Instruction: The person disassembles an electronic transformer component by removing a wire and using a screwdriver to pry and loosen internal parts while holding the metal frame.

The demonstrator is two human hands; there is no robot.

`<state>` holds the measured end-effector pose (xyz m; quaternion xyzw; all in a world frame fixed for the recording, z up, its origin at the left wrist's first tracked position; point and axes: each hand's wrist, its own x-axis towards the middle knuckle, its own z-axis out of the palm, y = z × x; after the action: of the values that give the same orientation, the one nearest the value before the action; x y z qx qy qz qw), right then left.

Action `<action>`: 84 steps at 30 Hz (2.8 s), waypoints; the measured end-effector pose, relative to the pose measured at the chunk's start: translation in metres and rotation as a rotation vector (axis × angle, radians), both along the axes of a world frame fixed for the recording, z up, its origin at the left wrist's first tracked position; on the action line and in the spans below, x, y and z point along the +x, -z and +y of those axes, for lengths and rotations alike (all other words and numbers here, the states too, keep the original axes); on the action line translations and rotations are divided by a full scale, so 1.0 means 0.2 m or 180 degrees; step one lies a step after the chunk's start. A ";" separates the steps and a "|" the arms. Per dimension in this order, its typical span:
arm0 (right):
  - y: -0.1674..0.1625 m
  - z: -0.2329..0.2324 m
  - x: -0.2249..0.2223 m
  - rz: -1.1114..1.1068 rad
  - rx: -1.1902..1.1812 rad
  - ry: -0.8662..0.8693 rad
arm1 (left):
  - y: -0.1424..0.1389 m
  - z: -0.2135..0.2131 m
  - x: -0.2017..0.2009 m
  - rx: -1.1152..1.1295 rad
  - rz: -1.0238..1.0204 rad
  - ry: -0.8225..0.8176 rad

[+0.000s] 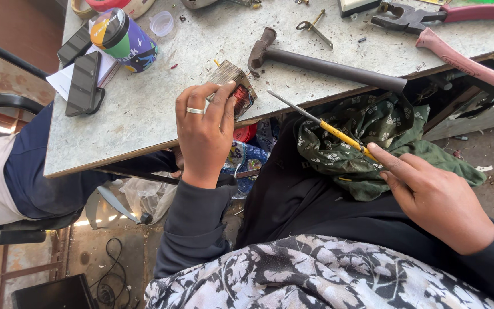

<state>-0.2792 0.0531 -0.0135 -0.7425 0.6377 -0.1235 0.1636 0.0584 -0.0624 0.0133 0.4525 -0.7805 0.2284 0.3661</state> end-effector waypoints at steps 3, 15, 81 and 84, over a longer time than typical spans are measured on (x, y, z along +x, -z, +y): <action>0.01 0.00 0.00 0.0064 0.0071 -0.0003 | -0.01 0.00 -0.01 0.0135 0.0146 0.0030; 0.01 -0.01 -0.01 0.0038 0.0085 -0.0004 | -0.07 0.04 0.08 0.0916 0.0642 0.0208; 0.24 -0.06 0.05 -0.2230 0.0289 0.0525 | 0.21 -0.44 0.11 0.3035 0.3787 0.2567; 0.18 -0.02 0.04 -0.1330 -0.0684 -0.0488 | 0.19 -0.44 0.11 0.2864 0.3899 0.2786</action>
<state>-0.2706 0.0495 -0.0504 -0.7602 0.5150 -0.3288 0.2209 0.0813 -0.1497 -0.0241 0.2569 -0.5662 -0.5451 0.5623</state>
